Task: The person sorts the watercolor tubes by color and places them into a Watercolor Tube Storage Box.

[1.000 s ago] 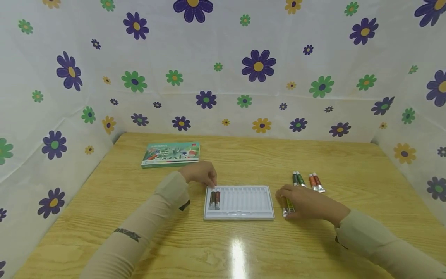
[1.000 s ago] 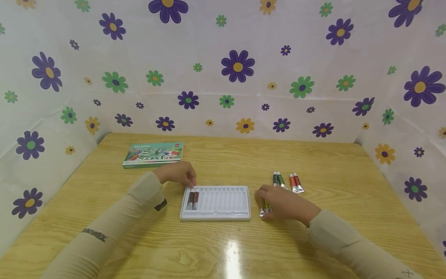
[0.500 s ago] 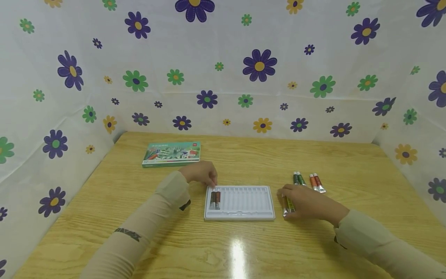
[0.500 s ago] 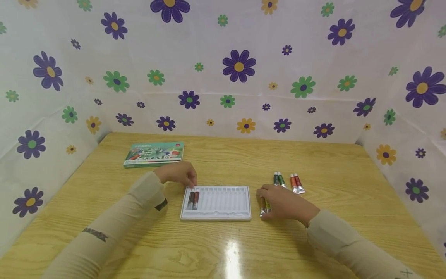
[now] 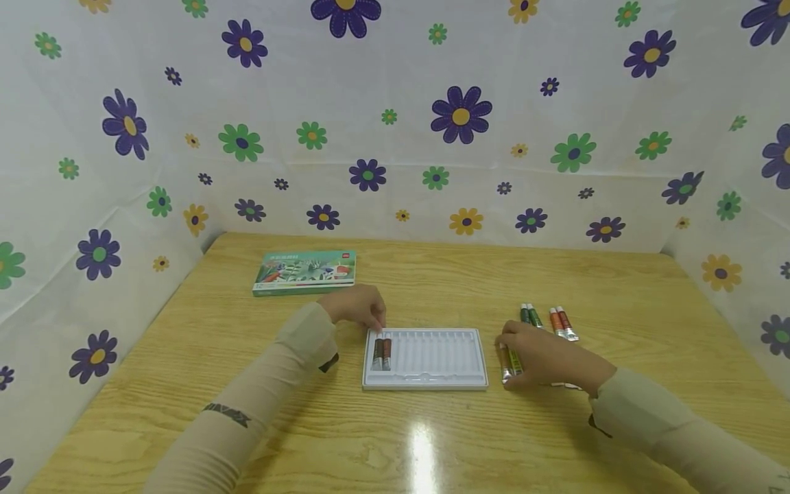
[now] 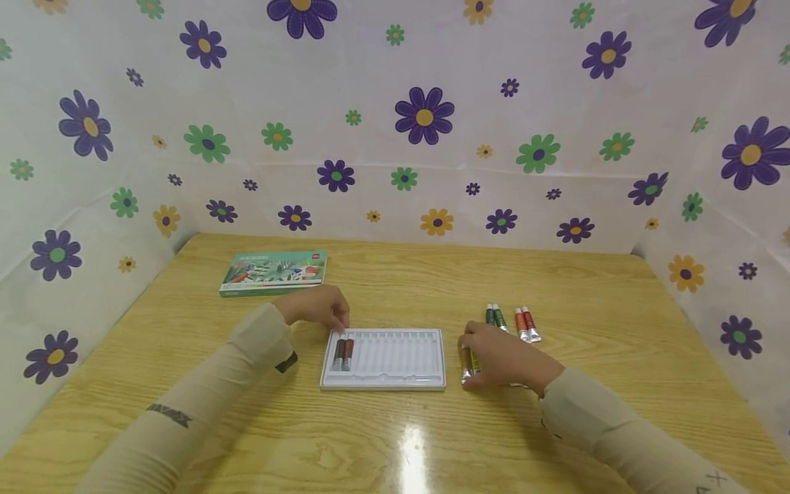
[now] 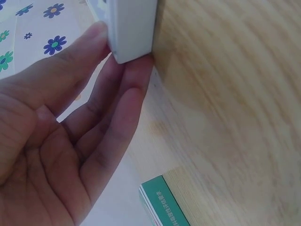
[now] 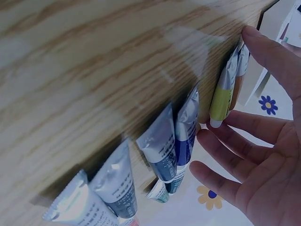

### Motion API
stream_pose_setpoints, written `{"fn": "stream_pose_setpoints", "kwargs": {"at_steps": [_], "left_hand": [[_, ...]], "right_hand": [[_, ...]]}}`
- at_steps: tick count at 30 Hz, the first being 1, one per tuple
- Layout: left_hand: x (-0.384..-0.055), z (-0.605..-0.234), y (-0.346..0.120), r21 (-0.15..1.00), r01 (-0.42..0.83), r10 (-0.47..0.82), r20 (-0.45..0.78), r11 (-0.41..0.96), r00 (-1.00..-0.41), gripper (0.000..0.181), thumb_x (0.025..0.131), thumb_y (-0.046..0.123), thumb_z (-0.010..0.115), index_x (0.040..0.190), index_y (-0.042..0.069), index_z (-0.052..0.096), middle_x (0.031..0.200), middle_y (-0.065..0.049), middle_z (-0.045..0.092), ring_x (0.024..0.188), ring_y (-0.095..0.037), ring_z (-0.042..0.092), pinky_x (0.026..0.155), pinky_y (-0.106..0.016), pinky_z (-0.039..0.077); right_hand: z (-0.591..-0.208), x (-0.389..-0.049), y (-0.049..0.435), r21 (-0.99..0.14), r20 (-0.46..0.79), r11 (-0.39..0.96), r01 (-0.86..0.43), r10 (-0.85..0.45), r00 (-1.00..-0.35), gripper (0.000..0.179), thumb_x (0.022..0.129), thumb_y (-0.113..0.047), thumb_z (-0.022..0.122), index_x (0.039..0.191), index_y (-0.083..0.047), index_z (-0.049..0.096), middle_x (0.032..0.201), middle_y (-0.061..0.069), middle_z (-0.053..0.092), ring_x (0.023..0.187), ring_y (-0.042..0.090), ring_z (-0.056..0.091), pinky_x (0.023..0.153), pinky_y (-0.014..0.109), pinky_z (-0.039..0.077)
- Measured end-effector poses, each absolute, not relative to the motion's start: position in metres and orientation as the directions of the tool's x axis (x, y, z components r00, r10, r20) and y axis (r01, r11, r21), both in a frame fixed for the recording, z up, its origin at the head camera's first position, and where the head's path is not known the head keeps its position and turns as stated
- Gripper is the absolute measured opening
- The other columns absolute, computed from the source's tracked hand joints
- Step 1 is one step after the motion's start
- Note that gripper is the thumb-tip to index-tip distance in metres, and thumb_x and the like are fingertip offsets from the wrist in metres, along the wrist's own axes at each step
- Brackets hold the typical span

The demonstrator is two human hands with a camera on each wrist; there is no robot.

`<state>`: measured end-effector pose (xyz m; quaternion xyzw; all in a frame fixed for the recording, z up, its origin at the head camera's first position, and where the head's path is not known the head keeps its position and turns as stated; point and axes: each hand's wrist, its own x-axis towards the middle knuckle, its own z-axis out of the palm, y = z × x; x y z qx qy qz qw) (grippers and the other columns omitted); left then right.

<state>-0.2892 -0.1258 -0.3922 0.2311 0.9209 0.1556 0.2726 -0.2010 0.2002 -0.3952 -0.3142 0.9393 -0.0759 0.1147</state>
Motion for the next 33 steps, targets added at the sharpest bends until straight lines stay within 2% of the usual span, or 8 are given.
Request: {"fn": "stream_pose_setpoints", "kwargs": {"at_steps": [7,16,30,33], "left_hand": [[-0.2893,-0.3914,-0.1251,0.417,0.321,0.497,-0.439,0.851,-0.748,0.005,0.081,0.013,0.072,0.082,0.009,0.071,0.076,0.001,0.066,0.066,-0.009,0.055,0.064,-0.02,0.046],[-0.2894,-0.3925,-0.1244,0.41,0.307,0.482,-0.443,0.859,-0.756,0.005,0.081,0.014,0.072,0.081,0.01,0.071,0.076,0.001,0.066,0.067,-0.009,0.055,0.065,-0.021,0.046],[-0.2906,-0.3941,-0.1251,0.424,0.304,0.489,-0.446,0.853,-0.75,0.004,0.082,0.013,0.071,0.08,0.01,0.071,0.076,0.002,0.065,0.066,-0.009,0.054,0.063,-0.02,0.045],[-0.2905,-0.3942,-0.1253,0.425,0.302,0.487,-0.444,0.853,-0.752,0.004,0.082,0.013,0.071,0.081,0.009,0.071,0.076,0.001,0.066,0.067,-0.009,0.055,0.064,-0.021,0.046]], "right_hand": [[-0.3936,-0.2025,0.1998,-0.206,-0.188,0.803,-0.56,-0.594,-0.782,0.061,0.069,-0.037,0.081,0.115,-0.002,0.061,0.112,0.01,0.058,0.098,0.023,0.058,0.088,0.042,0.05],[-0.3984,-0.2034,0.201,-0.176,-0.151,0.787,-0.591,-0.615,-0.774,0.059,0.068,-0.038,0.081,0.112,-0.003,0.062,0.111,0.01,0.06,0.101,0.025,0.059,0.09,0.044,0.049],[-0.4003,-0.2033,0.2001,-0.134,-0.036,0.739,-0.66,-0.669,-0.742,0.055,0.066,-0.032,0.082,0.107,-0.001,0.062,0.104,0.01,0.061,0.09,0.022,0.06,0.082,0.041,0.052],[-0.3986,-0.2036,0.199,-0.127,-0.036,0.744,-0.656,-0.664,-0.747,0.057,0.066,-0.032,0.082,0.109,0.0,0.061,0.105,0.01,0.061,0.092,0.023,0.06,0.083,0.041,0.052]]}}
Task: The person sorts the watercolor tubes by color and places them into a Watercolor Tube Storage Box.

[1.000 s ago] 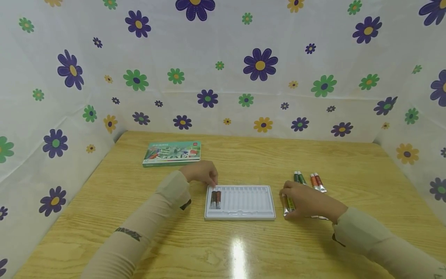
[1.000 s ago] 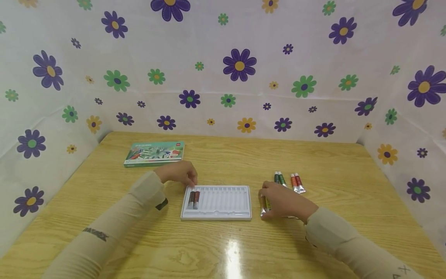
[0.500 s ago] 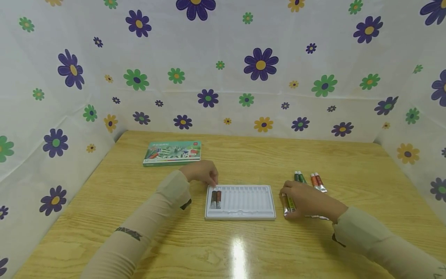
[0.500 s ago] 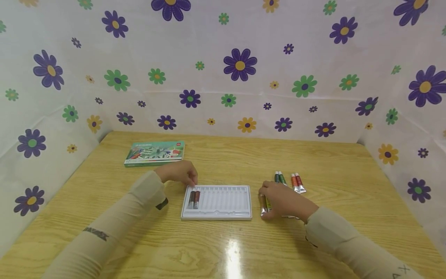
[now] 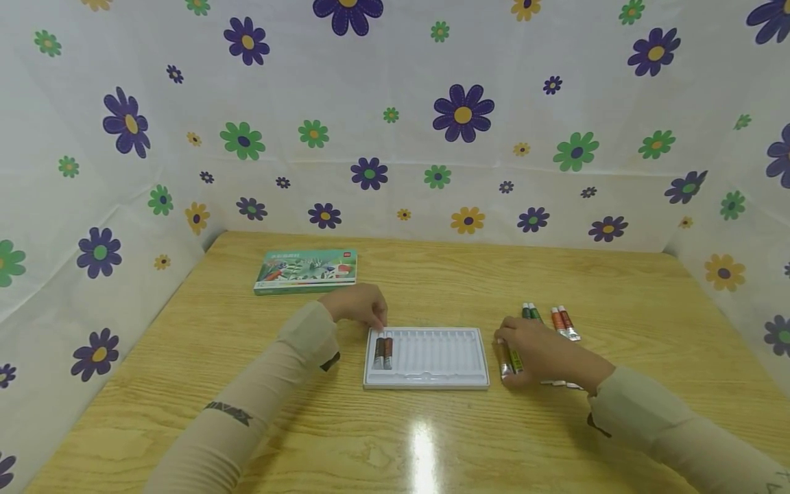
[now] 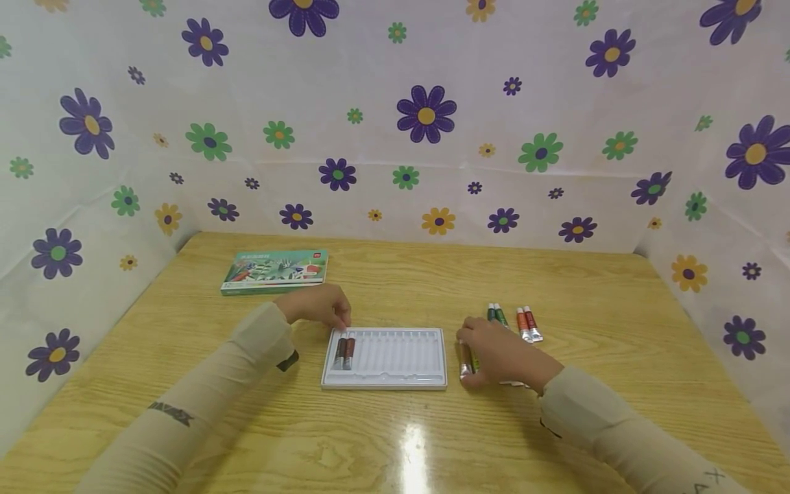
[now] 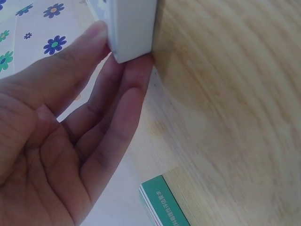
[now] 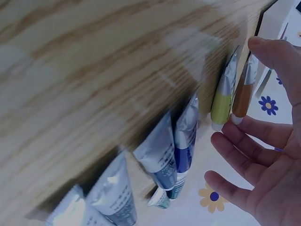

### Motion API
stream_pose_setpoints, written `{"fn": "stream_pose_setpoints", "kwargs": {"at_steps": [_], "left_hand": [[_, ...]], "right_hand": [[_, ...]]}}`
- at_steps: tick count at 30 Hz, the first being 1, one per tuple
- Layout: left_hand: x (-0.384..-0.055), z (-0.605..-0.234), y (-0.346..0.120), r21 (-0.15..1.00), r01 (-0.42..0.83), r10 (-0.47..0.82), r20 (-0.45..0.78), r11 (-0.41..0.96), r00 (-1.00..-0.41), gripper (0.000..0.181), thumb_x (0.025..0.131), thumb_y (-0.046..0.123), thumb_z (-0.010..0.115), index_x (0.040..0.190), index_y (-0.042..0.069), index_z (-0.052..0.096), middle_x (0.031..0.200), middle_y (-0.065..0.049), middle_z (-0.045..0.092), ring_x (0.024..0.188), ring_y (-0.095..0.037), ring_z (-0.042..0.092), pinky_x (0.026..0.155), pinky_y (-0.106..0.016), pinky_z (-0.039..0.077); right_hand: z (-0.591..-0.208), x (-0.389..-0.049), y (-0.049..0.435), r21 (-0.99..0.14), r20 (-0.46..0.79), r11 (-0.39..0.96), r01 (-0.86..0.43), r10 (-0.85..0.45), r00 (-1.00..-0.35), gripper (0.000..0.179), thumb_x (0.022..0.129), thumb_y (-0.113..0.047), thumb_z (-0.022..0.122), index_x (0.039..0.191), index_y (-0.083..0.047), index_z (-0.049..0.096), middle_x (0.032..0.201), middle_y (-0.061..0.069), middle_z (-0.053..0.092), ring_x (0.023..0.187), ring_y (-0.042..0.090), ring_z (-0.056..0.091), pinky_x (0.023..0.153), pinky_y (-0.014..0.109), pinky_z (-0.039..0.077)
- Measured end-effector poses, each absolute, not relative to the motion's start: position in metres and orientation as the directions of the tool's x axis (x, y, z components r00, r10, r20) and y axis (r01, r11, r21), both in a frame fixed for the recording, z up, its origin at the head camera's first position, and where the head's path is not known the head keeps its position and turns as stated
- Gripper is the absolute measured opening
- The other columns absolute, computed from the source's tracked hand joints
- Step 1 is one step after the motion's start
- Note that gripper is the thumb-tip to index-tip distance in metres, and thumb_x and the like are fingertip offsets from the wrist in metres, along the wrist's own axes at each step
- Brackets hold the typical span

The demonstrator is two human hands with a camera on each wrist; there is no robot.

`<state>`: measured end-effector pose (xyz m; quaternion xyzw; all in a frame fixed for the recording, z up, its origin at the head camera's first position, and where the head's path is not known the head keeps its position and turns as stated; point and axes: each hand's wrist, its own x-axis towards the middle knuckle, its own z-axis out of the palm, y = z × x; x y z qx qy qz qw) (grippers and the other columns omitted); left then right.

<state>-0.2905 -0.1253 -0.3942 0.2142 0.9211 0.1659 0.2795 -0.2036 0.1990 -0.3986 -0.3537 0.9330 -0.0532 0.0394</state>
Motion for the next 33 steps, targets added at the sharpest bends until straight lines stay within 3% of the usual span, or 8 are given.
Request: {"fn": "stream_pose_setpoints", "kwargs": {"at_steps": [4,9,18,25,33], "left_hand": [[-0.29,-0.394,-0.126,0.422,0.299,0.482,-0.442,0.856,-0.756,0.004,0.081,0.013,0.072,0.082,0.009,0.071,0.077,0.001,0.066,0.067,-0.01,0.055,0.064,-0.021,0.046],[-0.289,-0.392,-0.126,0.407,0.295,0.47,-0.446,0.864,-0.761,0.004,0.083,0.014,0.07,0.08,0.011,0.07,0.077,0.001,0.065,0.069,-0.01,0.055,0.065,-0.021,0.045],[-0.288,-0.39,-0.126,0.397,0.286,0.457,-0.455,0.872,-0.764,0.005,0.083,0.015,0.07,0.079,0.012,0.07,0.079,0.001,0.065,0.072,-0.011,0.056,0.067,-0.022,0.046],[-0.289,-0.391,-0.125,0.409,0.288,0.468,-0.459,0.866,-0.755,0.005,0.082,0.013,0.071,0.084,0.009,0.07,0.079,0.001,0.066,0.072,-0.011,0.056,0.068,-0.022,0.047],[-0.289,-0.392,-0.125,0.405,0.32,0.49,-0.443,0.857,-0.751,0.004,0.083,0.013,0.07,0.081,0.009,0.07,0.076,0.001,0.065,0.068,-0.009,0.055,0.064,-0.02,0.045]], "right_hand": [[-0.394,-0.206,0.196,-0.095,-0.025,0.745,-0.66,-0.664,-0.747,0.061,0.067,-0.034,0.081,0.112,0.002,0.061,0.106,0.011,0.061,0.094,0.025,0.06,0.084,0.04,0.052],[-0.386,-0.211,0.188,-0.076,0.078,0.691,-0.718,-0.714,-0.696,0.06,0.065,-0.032,0.084,0.107,0.005,0.061,0.099,0.011,0.061,0.086,0.022,0.06,0.076,0.035,0.053],[-0.378,-0.218,0.152,-0.109,0.11,0.636,-0.764,-0.756,-0.646,0.063,0.066,-0.032,0.084,0.11,0.006,0.061,0.105,0.013,0.061,0.088,0.022,0.061,0.078,0.033,0.053],[-0.376,-0.22,0.112,-0.156,0.064,0.588,-0.794,-0.796,-0.602,0.063,0.071,-0.03,0.08,0.117,0.006,0.058,0.108,0.013,0.059,0.091,0.02,0.058,0.079,0.031,0.052],[-0.377,-0.223,0.074,-0.2,-0.045,0.6,-0.775,-0.795,-0.605,0.062,0.074,-0.033,0.078,0.12,0.003,0.058,0.111,0.011,0.059,0.092,0.02,0.058,0.081,0.03,0.051]]}}
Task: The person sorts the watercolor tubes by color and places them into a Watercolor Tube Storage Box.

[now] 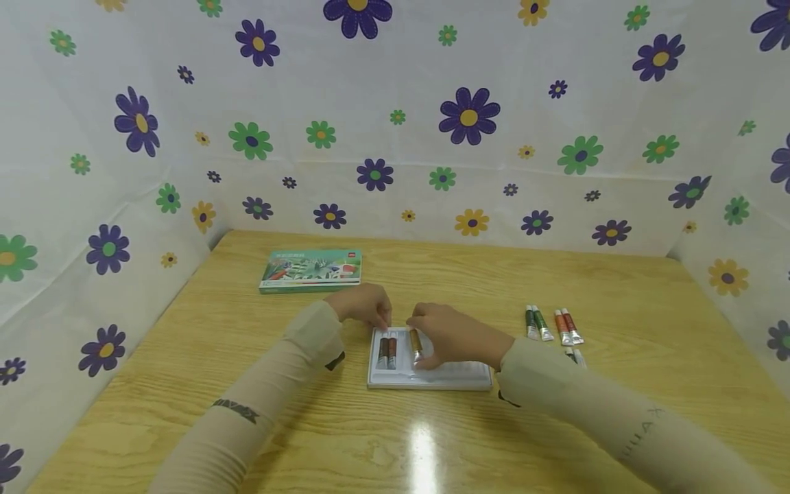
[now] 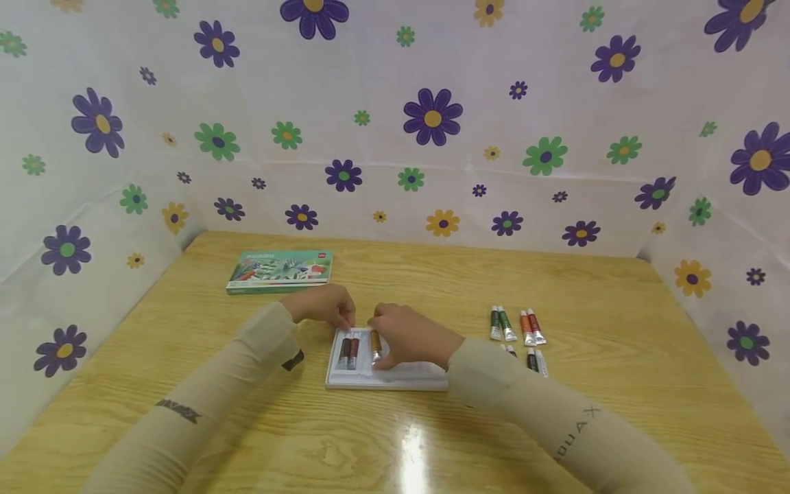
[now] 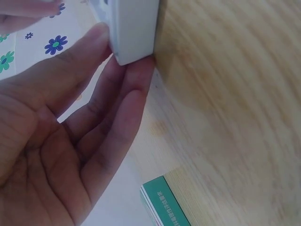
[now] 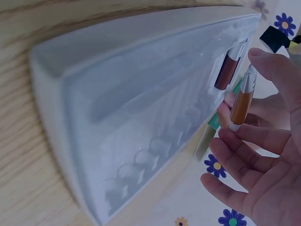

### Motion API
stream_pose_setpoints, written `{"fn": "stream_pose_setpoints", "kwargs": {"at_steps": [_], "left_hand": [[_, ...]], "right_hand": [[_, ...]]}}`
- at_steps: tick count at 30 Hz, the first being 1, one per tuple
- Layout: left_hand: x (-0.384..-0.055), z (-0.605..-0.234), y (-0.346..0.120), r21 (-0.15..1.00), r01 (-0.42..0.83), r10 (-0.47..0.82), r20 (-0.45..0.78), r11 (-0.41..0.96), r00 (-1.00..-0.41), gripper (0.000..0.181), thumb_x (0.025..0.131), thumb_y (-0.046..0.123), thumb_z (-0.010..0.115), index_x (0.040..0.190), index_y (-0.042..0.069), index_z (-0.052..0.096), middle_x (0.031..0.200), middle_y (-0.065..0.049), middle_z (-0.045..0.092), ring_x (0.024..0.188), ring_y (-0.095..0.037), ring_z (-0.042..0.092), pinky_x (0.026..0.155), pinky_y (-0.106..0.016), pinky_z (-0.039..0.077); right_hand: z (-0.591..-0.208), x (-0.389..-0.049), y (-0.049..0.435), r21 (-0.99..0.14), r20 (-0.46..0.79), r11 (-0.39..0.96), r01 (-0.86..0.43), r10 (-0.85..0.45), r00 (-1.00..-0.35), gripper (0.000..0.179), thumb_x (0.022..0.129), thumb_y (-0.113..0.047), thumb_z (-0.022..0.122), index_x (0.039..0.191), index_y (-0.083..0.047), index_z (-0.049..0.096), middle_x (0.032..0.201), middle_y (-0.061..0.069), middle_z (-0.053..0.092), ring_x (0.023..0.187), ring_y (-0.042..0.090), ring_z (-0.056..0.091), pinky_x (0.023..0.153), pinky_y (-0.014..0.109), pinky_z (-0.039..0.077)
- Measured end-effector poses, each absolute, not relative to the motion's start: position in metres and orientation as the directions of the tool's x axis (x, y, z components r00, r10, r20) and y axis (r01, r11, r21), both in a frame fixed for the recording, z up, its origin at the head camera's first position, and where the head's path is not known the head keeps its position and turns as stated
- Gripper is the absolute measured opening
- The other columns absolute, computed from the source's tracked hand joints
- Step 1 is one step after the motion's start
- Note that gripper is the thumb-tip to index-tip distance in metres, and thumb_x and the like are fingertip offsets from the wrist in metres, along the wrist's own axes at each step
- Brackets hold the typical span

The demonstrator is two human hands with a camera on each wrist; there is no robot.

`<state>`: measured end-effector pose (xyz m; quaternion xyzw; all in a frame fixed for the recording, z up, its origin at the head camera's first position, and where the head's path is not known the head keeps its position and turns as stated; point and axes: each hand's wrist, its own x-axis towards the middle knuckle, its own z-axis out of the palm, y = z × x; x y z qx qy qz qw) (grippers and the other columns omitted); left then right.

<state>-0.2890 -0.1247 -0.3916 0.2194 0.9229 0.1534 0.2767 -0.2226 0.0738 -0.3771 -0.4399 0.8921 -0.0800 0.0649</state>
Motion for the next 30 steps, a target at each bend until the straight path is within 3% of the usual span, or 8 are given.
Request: {"fn": "stream_pose_setpoints", "kwargs": {"at_steps": [11,23,30], "left_hand": [[-0.29,-0.394,-0.125,0.418,0.315,0.493,-0.44,0.852,-0.75,0.004,0.081,0.012,0.071,0.083,0.008,0.071,0.079,0.0,0.068,0.069,-0.009,0.055,0.063,-0.019,0.046],[-0.289,-0.388,-0.126,0.405,0.362,0.523,-0.422,0.839,-0.74,0.004,0.081,0.011,0.071,0.081,0.007,0.072,0.084,-0.003,0.072,0.069,-0.008,0.056,0.064,-0.018,0.046],[-0.288,-0.388,-0.126,0.411,0.362,0.527,-0.422,0.837,-0.738,0.004,0.082,0.01,0.071,0.083,0.007,0.072,0.088,-0.005,0.072,0.07,-0.008,0.057,0.065,-0.019,0.048]], "right_hand": [[-0.391,-0.225,0.053,-0.201,-0.102,0.62,-0.759,-0.783,-0.613,0.053,0.075,-0.039,0.077,0.11,-0.002,0.064,0.107,0.009,0.057,0.093,0.018,0.052,0.079,0.027,0.049],[-0.389,-0.22,0.05,-0.11,-0.083,0.592,-0.799,-0.806,-0.586,0.052,0.079,-0.044,0.07,0.109,-0.002,0.065,0.106,0.009,0.057,0.089,0.018,0.05,0.076,0.027,0.047],[-0.392,-0.225,0.055,-0.205,-0.027,0.566,-0.799,-0.819,-0.573,0.047,0.08,-0.03,0.073,0.117,-0.003,0.063,0.11,0.008,0.059,0.094,0.017,0.059,0.08,0.024,0.051]]}}
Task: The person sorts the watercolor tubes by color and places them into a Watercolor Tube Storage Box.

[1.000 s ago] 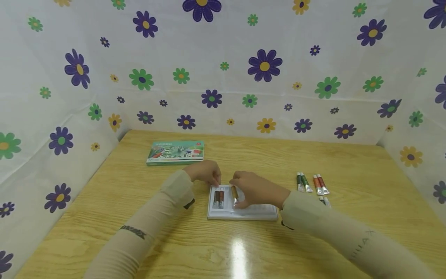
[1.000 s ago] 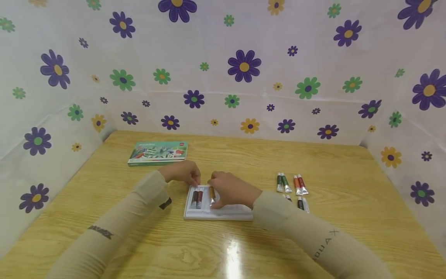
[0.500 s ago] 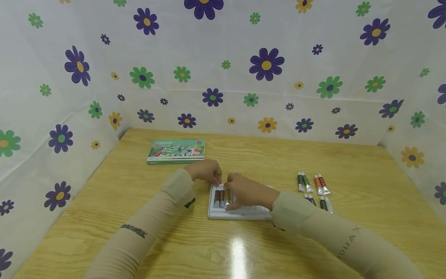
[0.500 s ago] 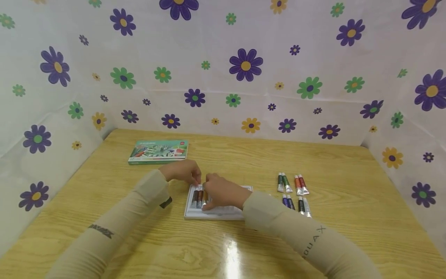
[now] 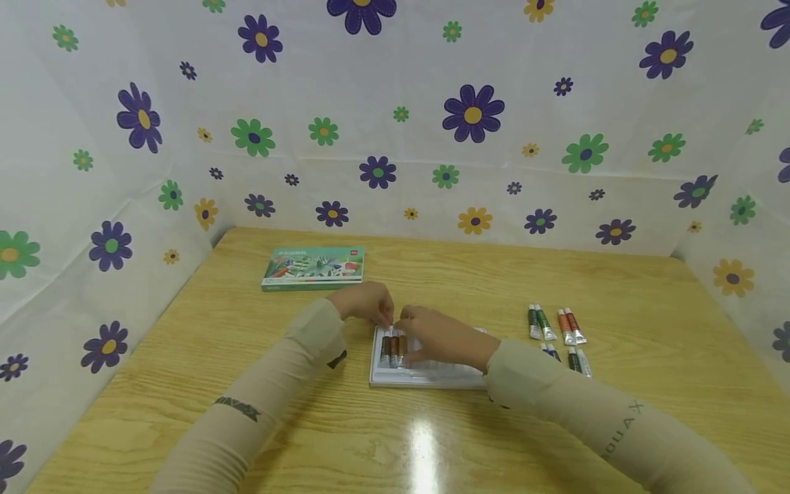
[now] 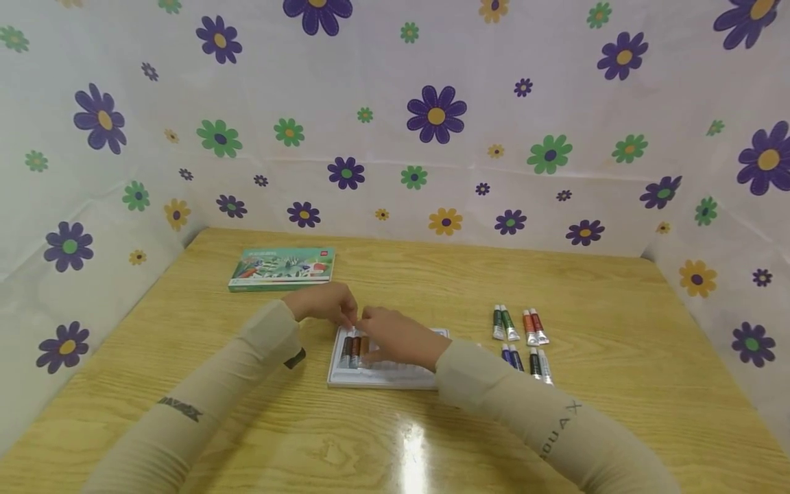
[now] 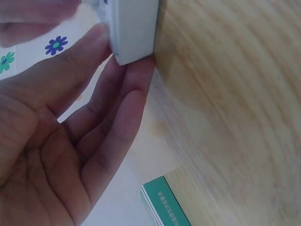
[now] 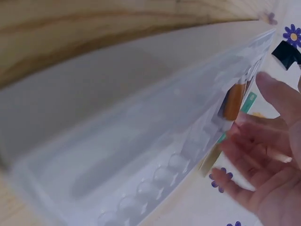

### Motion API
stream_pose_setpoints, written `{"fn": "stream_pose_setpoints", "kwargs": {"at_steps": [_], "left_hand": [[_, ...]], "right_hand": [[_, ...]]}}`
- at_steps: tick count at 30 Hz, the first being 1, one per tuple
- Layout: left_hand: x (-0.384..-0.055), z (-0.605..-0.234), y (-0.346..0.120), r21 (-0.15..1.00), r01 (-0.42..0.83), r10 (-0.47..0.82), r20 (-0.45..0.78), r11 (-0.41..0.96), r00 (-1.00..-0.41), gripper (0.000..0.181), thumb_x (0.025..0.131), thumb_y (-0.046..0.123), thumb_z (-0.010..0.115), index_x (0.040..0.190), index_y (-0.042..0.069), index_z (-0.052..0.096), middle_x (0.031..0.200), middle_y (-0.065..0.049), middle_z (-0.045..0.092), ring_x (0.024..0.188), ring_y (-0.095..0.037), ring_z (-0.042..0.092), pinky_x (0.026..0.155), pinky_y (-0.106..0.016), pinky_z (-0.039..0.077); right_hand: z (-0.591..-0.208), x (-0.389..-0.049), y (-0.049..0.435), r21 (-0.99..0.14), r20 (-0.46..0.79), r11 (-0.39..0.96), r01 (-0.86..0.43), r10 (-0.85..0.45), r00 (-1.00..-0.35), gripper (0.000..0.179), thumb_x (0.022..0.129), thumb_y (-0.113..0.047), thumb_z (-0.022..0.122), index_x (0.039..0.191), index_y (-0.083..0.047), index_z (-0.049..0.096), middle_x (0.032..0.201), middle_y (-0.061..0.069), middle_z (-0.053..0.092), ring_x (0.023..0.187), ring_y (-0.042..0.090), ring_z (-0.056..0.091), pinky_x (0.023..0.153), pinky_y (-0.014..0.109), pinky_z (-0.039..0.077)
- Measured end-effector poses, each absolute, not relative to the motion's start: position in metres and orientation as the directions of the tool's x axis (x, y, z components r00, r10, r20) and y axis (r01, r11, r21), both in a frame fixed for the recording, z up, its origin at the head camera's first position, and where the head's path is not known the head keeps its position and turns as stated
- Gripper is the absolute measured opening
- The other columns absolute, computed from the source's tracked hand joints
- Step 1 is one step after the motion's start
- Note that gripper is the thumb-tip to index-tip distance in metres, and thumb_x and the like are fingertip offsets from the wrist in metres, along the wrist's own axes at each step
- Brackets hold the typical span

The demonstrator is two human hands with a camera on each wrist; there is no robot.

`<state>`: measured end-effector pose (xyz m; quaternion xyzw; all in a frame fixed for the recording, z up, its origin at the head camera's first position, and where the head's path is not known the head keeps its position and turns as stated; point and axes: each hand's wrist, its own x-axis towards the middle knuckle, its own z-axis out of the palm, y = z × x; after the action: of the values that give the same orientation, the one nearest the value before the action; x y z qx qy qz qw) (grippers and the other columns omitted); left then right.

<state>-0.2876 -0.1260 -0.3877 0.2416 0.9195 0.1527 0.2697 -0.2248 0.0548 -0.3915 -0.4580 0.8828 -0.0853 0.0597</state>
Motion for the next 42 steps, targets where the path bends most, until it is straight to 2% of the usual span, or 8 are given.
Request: {"fn": "stream_pose_setpoints", "kwargs": {"at_steps": [5,12,16,26,36,42], "left_hand": [[-0.289,-0.39,-0.126,0.416,0.349,0.52,-0.427,0.84,-0.74,0.004,0.081,0.01,0.071,0.083,0.007,0.072,0.087,-0.004,0.072,0.068,-0.008,0.056,0.063,-0.018,0.046],[-0.289,-0.391,-0.126,0.439,0.339,0.525,-0.424,0.832,-0.738,0.004,0.081,0.009,0.072,0.082,0.005,0.072,0.085,-0.004,0.072,0.064,-0.007,0.055,0.059,-0.017,0.046],[-0.289,-0.391,-0.126,0.441,0.332,0.521,-0.43,0.834,-0.737,0.004,0.081,0.008,0.071,0.083,0.005,0.072,0.085,-0.005,0.071,0.065,-0.007,0.055,0.059,-0.017,0.046],[-0.291,-0.392,-0.126,0.437,0.333,0.522,-0.438,0.835,-0.733,0.005,0.082,0.01,0.071,0.083,0.005,0.071,0.083,-0.003,0.07,0.066,-0.008,0.055,0.06,-0.017,0.046],[-0.291,-0.392,-0.125,0.445,0.336,0.528,-0.429,0.83,-0.733,0.004,0.081,0.009,0.071,0.082,0.006,0.071,0.084,-0.004,0.071,0.066,-0.008,0.058,0.063,-0.019,0.049],[-0.29,-0.392,-0.125,0.423,0.303,0.488,-0.448,0.854,-0.749,0.005,0.081,0.012,0.071,0.082,0.007,0.071,0.081,-0.001,0.069,0.068,-0.01,0.058,0.066,-0.021,0.049]], "right_hand": [[-0.388,-0.226,0.059,-0.257,0.016,0.507,-0.823,-0.849,-0.528,0.03,0.079,-0.015,0.074,0.108,-0.008,0.068,0.108,0.006,0.062,0.098,0.018,0.063,0.083,0.023,0.052],[-0.389,-0.23,0.056,-0.151,0.032,0.425,-0.893,-0.9,-0.434,0.018,0.08,-0.007,0.072,0.097,-0.009,0.073,0.099,0.004,0.067,0.088,0.014,0.065,0.074,0.017,0.051],[-0.392,-0.231,0.054,-0.116,0.05,0.404,-0.907,-0.91,-0.411,0.013,0.08,-0.007,0.072,0.093,-0.008,0.073,0.096,0.003,0.068,0.085,0.012,0.066,0.072,0.016,0.051],[-0.392,-0.232,0.051,-0.098,0.021,0.433,-0.896,-0.899,-0.437,0.008,0.08,-0.008,0.071,0.088,-0.01,0.074,0.094,0.002,0.071,0.086,0.012,0.068,0.074,0.016,0.052],[-0.388,-0.237,0.062,-0.134,-0.014,0.405,-0.904,-0.913,-0.407,0.018,0.082,-0.009,0.069,0.1,-0.008,0.071,0.102,0.004,0.07,0.094,0.015,0.066,0.081,0.021,0.052],[-0.376,-0.231,0.091,-0.125,0.01,0.423,-0.897,-0.904,-0.428,0.02,0.083,-0.009,0.069,0.103,-0.006,0.07,0.106,0.006,0.069,0.099,0.018,0.065,0.085,0.026,0.052]]}}
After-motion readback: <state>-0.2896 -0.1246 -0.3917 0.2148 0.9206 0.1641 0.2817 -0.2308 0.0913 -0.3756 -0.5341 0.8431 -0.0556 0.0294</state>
